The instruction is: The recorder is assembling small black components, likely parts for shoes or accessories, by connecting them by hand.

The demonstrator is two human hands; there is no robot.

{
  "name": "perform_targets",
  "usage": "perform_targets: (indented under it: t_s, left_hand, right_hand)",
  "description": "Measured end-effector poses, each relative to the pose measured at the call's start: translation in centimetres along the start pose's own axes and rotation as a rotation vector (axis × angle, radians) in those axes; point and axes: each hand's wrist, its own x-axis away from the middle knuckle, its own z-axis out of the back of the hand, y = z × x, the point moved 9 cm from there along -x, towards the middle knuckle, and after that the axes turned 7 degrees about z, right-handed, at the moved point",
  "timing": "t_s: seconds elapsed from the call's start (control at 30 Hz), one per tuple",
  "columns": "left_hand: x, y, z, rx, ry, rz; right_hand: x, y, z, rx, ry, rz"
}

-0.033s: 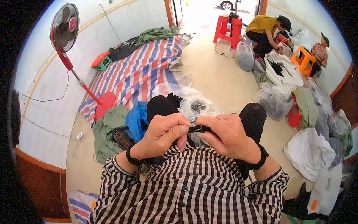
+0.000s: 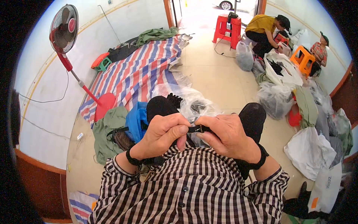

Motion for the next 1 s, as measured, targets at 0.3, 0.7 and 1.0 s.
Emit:
perform_targets:
  t_s: [0.3,0.7,1.0]
  left_hand:
    - [0.0,-2.0,-0.9,0.206,-0.242,0.256]
    - [0.9,-3.3,-1.5,0.242,-0.277,0.328]
    - [1.6,-3.1,-1.3,0.089,-0.175,0.215]
  right_hand:
    - [0.1,-0.3,-0.6,-0.035,-0.031,-0.026]
    - [0.7,-0.5,-2.2,-0.022,-0.091,-0.012]
    - [1.1,-0.4,-3.0,-0.071,-0.068,-0.038]
